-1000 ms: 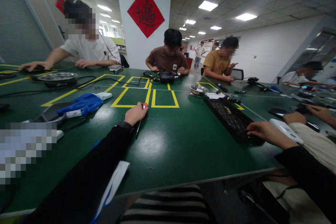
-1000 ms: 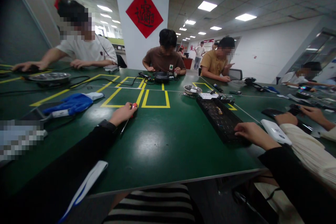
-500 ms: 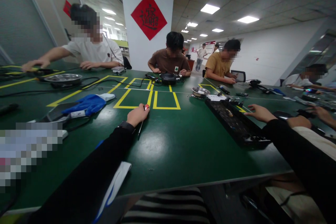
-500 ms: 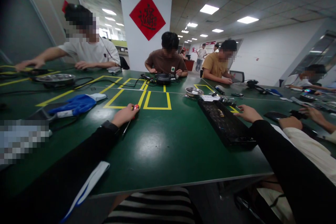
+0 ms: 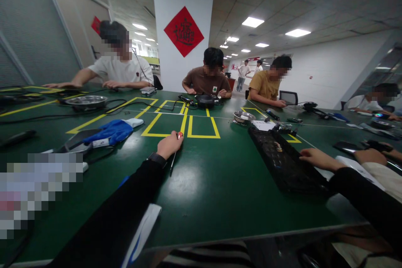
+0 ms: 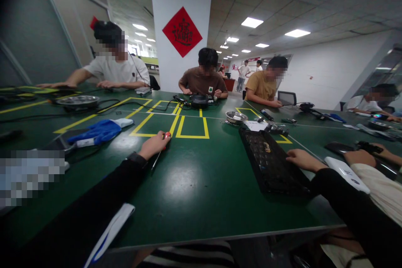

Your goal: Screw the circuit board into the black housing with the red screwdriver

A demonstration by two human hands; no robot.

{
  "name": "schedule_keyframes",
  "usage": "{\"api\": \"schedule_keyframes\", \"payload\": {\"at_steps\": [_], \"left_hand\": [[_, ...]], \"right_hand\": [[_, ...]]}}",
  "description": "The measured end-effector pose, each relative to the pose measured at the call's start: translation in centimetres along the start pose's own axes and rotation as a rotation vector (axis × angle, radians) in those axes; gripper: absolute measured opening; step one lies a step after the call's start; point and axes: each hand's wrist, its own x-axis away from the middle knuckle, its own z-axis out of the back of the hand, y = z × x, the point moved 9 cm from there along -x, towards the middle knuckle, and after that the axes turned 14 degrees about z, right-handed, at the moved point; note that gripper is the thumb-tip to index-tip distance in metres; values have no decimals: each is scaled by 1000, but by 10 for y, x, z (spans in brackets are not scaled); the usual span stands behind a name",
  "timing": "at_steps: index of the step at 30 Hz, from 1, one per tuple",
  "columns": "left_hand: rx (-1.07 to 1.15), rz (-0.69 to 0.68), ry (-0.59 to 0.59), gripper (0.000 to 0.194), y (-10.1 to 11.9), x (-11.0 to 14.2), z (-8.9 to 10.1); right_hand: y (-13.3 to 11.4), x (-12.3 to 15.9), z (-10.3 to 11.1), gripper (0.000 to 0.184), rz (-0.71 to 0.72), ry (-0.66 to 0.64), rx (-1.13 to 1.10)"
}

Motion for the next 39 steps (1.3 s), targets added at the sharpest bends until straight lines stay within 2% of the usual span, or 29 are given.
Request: {"api": "schedule_keyframes", "payload": {"at_steps": [3,6,11,15,18,20,24,30,39], "left_hand": [[19,-11,16,47,1,1,1],[28,-10,33,46,0,1,2],[20,-18,30,47,1,1,1],[8,-6,15,50,-1,-3,-1],[5,13,10,50,-3,-8,-2],[10,34,1,50,-6,-11,-3],[8,35,14,51,-8,-14,-5],[0,9,19,51,-7,-14,-8],[20,24,-11,50,-8,-15,-6]], "right_hand": [[-31,24,-24,8,99,-199,-128],[-77,48,-43,16,159,-260,-221],[-177,60,-69,12,203,-230,-329],[-255,41,-93,6,293,-174,-412],[-292,23,-107,6,354,-74,-378],[-302,15,-115,9,328,-32,-370],[-303,13,-122,13,321,-5,-416],[-296,16,-120,13,399,-5,-518],[-292,13,-120,13,377,32,-507]]}}
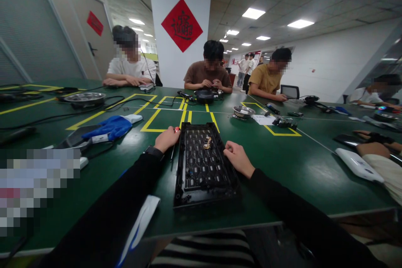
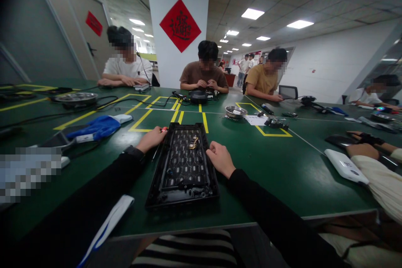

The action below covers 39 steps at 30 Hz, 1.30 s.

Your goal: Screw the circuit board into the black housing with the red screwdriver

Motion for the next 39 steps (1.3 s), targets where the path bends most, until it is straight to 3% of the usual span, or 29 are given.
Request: {"api": "schedule_keyframes", "payload": {"at_steps": [10,17,20,22,24,26,28,31,35,39], "left_hand": [[56,20,1,46,0,4,3],[508,26,1,30,-6,-2,18],[633,7,15,37,4,4,37],[829,-71,4,43,21,17,53],[1278,-292,-125,42,50,40,68],[1507,-468,-334,35,79,67,71],[1514,-534,-499,37,100,88,63],[1475,-607,-604,44,113,106,54],[1410,-645,-470,48,106,102,56],[1171,-623,-129,52,90,87,63]], "right_hand": [[-3,-4,1,12,-15,18,-32],[-1,-4,9,18,21,40,-117],[-5,-13,27,25,21,165,-195],[-20,-25,30,25,31,198,-357],[-46,-40,14,25,23,116,-631],[-77,-54,-8,28,0,23,-937],[-103,-65,-29,34,-17,-78,-1067],[-110,-76,-34,25,-20,-5,-993],[-103,-74,-27,22,-15,-73,-914],[-81,-64,-2,24,24,-60,-865]]}}
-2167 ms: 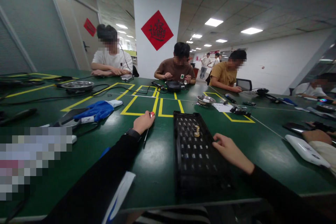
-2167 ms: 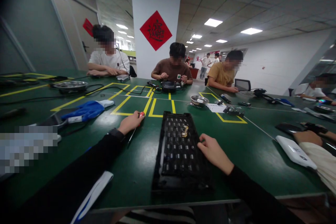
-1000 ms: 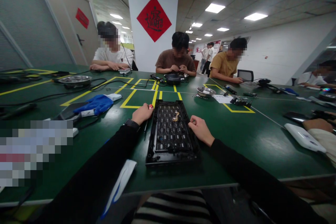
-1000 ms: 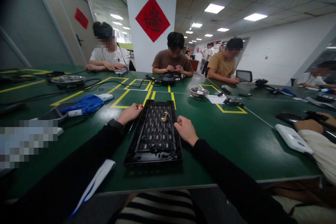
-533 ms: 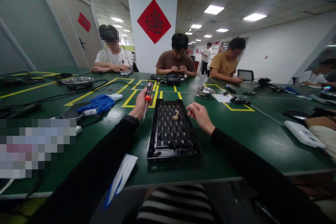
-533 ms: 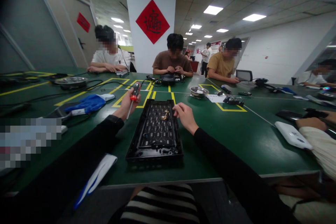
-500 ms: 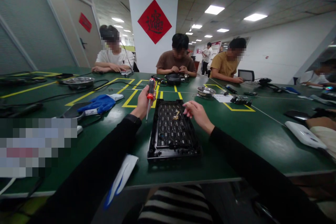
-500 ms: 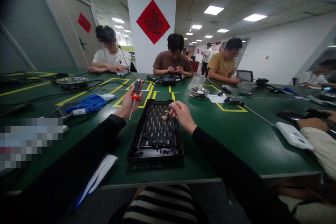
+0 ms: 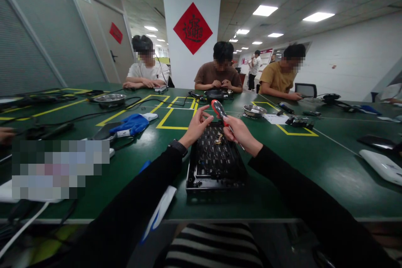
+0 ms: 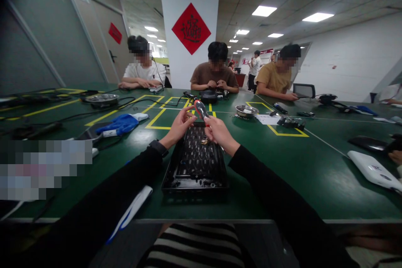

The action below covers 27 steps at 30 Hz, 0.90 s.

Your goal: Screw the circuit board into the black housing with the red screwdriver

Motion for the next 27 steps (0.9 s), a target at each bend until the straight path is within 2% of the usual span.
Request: {"api": "schedule_keyframes", "payload": {"at_steps": [3,5,7,9,11,13,21,24,27], "left_hand": [[-258,-12,194,40,-9,-3,24],[-407,42,299,35,-22,-4,40],[-530,142,368,33,-40,-7,56],[-605,294,374,31,-64,-10,66],[-626,414,341,27,-84,-12,70],[-621,464,318,25,-95,-13,71],[-662,487,314,22,-97,-10,70],[-729,416,295,19,-85,-10,63],[-873,220,218,15,-64,-9,41]], "right_hand": [[9,12,39,20,81,131,3],[25,23,68,27,95,269,25],[45,33,90,32,49,371,82],[60,39,101,36,4,401,134],[70,41,105,40,-49,387,234],[77,42,105,43,-103,365,348],[80,42,102,37,-92,348,512],[80,41,105,43,-103,335,548],[82,40,107,41,-121,322,633]]}}
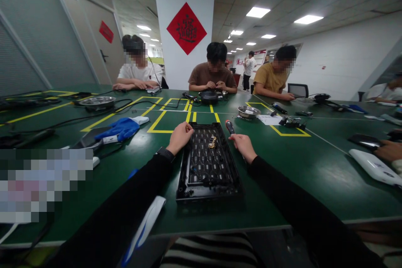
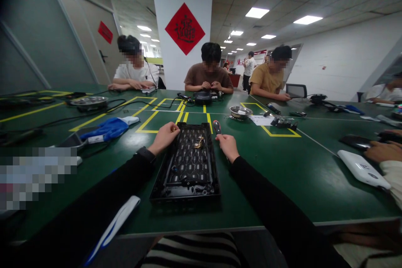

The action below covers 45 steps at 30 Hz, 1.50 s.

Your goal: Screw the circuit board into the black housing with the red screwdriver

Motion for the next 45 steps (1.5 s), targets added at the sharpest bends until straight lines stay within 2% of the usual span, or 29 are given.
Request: {"api": "schedule_keyframes", "payload": {"at_steps": [3,5,11,16,18,20,22,24,27,31,33,35,38,40,42,45], "left_hand": [[-87,-159,32,14,21,11,-1],[-118,-169,71,15,22,12,-1],[-46,52,92,26,-13,-5,-8],[48,107,14,36,-24,-10,-19],[48,108,-11,36,-24,-11,-21],[34,112,-24,35,-24,-11,-23],[18,114,-34,34,-25,-12,-25],[8,110,-38,34,-25,-11,-25],[4,85,-7,31,-22,-10,-20],[30,-62,136,21,0,-3,5],[91,-168,148,19,18,4,15],[203,-274,18,23,37,13,14],[365,-362,-358,42,59,32,-7],[400,-371,-538,52,65,44,-19],[384,-378,-605,52,66,50,-26],[321,-391,-606,37,64,52,-29]], "right_hand": [[-1,-1,-1,32,29,-8,110],[-4,0,-1,33,56,-8,178],[-6,4,-2,33,74,-63,305],[-12,5,0,30,89,-81,359],[-29,2,4,30,182,-30,391],[-55,0,4,31,351,-5,409],[-77,-2,-8,31,493,-79,412],[-87,-3,-27,30,537,-208,442],[-87,-6,-49,22,498,-299,516],[-82,-9,-56,9,431,-262,515],[-84,-8,-54,10,449,-227,455],[-91,-4,-50,14,500,-197,353],[-101,3,-46,17,564,-178,215],[-104,6,-44,16,577,-168,162],[-106,7,-43,15,582,-157,141],[-107,8,-42,12,576,-151,139]]}}
